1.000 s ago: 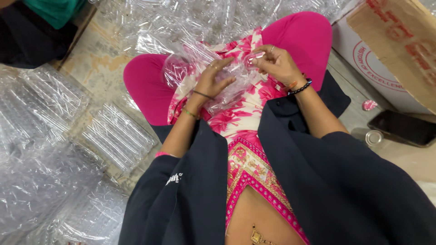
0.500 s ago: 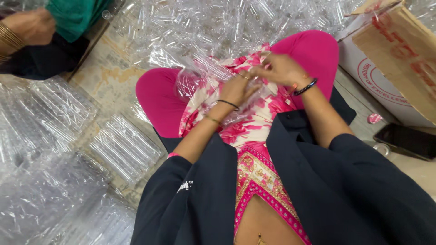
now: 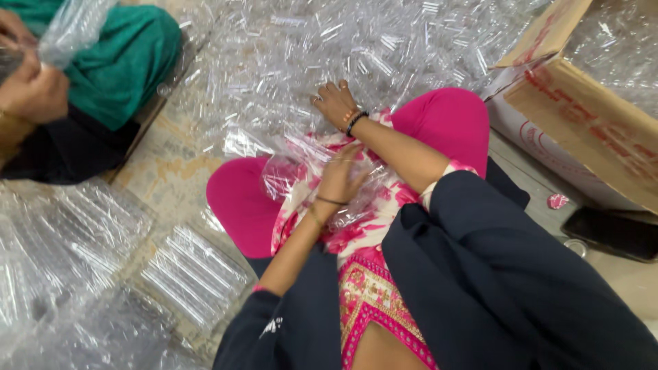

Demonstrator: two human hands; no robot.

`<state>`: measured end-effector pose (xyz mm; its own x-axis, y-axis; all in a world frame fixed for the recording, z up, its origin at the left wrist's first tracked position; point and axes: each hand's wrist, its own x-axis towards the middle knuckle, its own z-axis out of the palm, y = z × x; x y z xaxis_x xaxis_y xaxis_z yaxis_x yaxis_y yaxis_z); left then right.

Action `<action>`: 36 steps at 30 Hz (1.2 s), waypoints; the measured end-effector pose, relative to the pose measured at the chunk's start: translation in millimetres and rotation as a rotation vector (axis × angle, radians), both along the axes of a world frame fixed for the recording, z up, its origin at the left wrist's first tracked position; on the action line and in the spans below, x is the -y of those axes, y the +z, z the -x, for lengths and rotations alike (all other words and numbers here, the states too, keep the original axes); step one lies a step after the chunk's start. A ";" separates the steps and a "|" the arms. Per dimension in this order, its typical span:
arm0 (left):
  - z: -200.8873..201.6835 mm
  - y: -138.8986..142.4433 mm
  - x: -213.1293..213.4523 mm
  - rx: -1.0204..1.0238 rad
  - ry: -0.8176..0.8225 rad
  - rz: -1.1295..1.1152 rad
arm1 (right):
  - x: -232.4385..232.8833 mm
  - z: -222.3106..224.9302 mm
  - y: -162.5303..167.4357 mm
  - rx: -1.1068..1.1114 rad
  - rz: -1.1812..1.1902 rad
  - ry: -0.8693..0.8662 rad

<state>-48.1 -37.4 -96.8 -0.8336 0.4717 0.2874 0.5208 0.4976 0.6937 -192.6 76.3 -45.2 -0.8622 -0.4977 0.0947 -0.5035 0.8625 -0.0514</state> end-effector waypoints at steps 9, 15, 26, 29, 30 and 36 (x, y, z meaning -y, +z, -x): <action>65.4 -5.8 6.6 1.357 -0.005 -1.566 | -9.8 -87.8 24.9 0.194 1.208 -0.256; 73.9 13.7 1.8 1.215 0.047 -1.560 | -36.9 -104.6 11.0 0.022 1.221 -0.111; 46.6 54.8 7.2 0.803 -0.030 -1.126 | -40.1 -119.6 -28.2 1.292 2.364 -0.236; 41.0 61.7 -1.4 0.766 -0.019 -1.161 | -43.8 -125.1 -9.1 1.034 2.314 -0.217; 39.2 63.6 -4.3 0.753 -0.036 -1.196 | -43.7 -127.0 -2.1 0.901 2.267 -0.207; 26.4 68.4 -4.4 0.681 0.016 -1.184 | -39.9 -139.6 29.5 0.623 2.092 -0.025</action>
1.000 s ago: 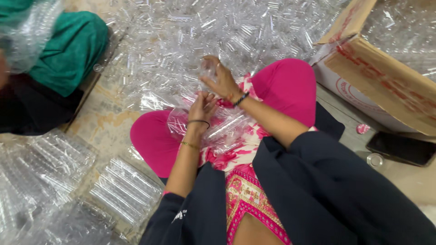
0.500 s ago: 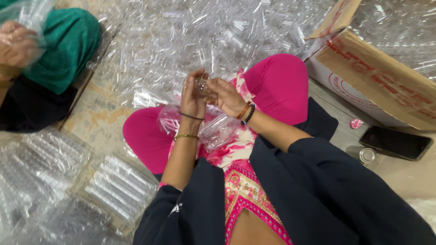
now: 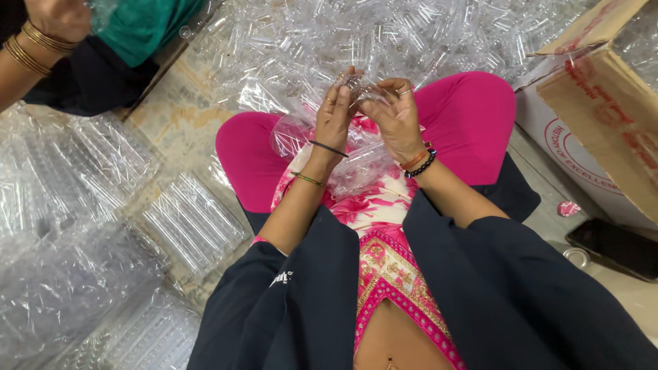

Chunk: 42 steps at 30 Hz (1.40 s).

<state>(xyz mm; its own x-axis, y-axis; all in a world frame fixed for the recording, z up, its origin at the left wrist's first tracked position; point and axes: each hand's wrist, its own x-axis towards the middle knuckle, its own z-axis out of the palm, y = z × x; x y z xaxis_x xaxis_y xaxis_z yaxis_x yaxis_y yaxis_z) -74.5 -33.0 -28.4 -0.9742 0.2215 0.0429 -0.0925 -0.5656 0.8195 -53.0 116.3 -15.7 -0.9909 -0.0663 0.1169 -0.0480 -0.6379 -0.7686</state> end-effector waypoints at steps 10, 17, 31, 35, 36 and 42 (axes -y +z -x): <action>-1.7 -7.5 11.4 -0.007 0.042 -0.040 | 2.0 -17.8 17.3 -0.128 -0.158 -0.008; -10.6 7.7 4.8 0.051 -0.036 -0.184 | 0.5 -28.8 29.9 -0.412 -0.550 -0.219; 11.7 -2.6 30.3 0.164 0.394 -0.460 | -8.7 -21.7 -3.1 -0.329 -1.074 -0.126; 9.3 -14.5 50.4 0.075 0.321 -0.243 | -15.0 -12.1 -9.6 -0.179 -0.704 -0.027; 5.4 -19.1 46.3 -0.005 0.285 -0.131 | -16.4 -7.3 -8.6 -0.150 -0.554 0.005; -32.0 -26.4 14.6 -0.171 0.060 0.466 | -2.5 2.7 0.9 0.135 -0.022 0.055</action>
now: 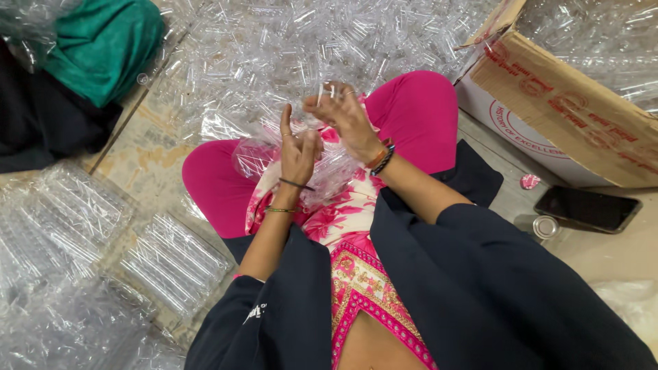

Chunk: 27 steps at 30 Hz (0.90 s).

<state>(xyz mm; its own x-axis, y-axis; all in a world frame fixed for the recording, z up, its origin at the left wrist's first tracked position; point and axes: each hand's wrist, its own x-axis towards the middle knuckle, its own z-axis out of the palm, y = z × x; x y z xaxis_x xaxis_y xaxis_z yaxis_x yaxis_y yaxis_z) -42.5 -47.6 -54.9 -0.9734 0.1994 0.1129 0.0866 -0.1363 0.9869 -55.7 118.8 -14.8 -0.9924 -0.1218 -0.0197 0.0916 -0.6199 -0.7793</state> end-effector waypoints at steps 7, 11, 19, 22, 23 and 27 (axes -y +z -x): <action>-10.0 10.5 -12.8 -0.415 0.463 0.190 | 53.9 -32.5 -28.6 -0.259 -0.284 0.014; -7.7 8.5 -13.3 -0.033 0.346 0.016 | 58.2 -37.4 -46.1 -0.343 -0.588 -0.057; 0.5 47.9 16.6 0.310 -0.170 -0.366 | 20.2 -37.2 -17.0 -0.031 0.113 0.359; 0.4 47.1 22.2 0.378 -0.386 -0.633 | 7.7 -38.0 -6.1 0.096 0.451 0.498; 1.3 41.2 21.4 0.381 -0.384 -0.617 | 6.0 -37.3 -4.7 0.108 0.441 0.495; 13.4 -1.4 4.6 0.203 -0.234 -0.134 | -3.8 -26.7 -7.8 0.049 0.054 0.230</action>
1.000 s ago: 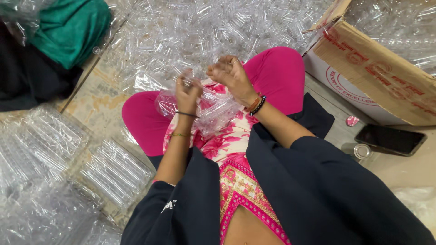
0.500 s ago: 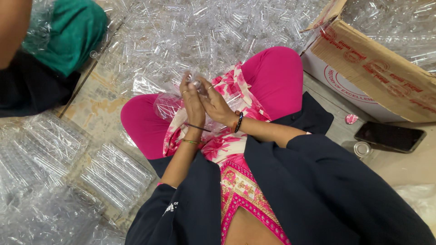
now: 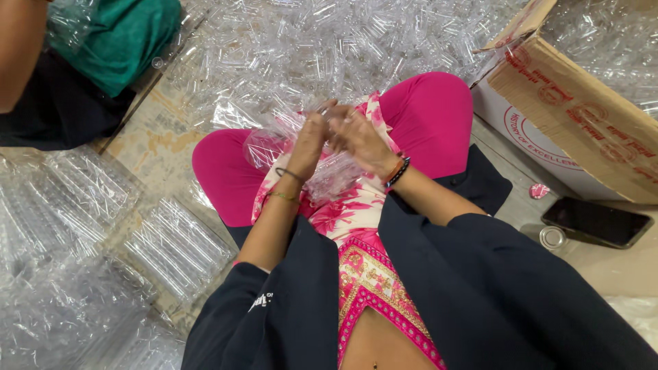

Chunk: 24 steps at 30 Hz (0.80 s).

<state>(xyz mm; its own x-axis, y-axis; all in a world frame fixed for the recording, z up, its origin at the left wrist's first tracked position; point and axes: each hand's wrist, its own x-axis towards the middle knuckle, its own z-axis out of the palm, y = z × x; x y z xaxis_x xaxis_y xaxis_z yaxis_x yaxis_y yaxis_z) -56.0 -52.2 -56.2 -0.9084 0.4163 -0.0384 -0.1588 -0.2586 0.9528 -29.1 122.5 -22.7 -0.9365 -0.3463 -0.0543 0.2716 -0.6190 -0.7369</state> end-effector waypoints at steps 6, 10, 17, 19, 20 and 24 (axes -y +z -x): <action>-15.4 -42.0 -33.9 -0.742 -0.145 0.829 | -60.9 13.7 -20.3 -0.059 -0.379 -0.397; -19.3 -38.7 -58.3 -0.790 -0.283 1.077 | -92.7 7.4 -43.4 -0.101 -0.455 -0.503; -2.6 -24.4 -37.1 -0.695 -0.239 0.838 | -127.7 -2.1 -54.4 -0.269 -0.787 -0.225; -6.6 -13.9 -22.3 -0.786 -0.186 0.725 | -127.4 0.0 -51.3 -0.287 -0.886 -0.053; -9.9 -8.1 -16.6 -0.800 -0.217 0.747 | -123.1 1.4 -50.0 -0.211 -0.908 0.026; -19.6 12.3 -17.4 -0.819 -0.253 0.643 | -83.9 5.6 -49.3 -0.436 -1.138 0.108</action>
<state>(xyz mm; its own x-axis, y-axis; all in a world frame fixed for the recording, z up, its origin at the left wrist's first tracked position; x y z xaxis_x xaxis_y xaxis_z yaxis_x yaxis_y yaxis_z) -36.4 -34.8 -44.0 -0.6476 0.7147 0.2643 0.6118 0.2809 0.7394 -34.6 206.4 -72.0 -0.9213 -0.3832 -0.0656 -0.1237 0.4489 -0.8850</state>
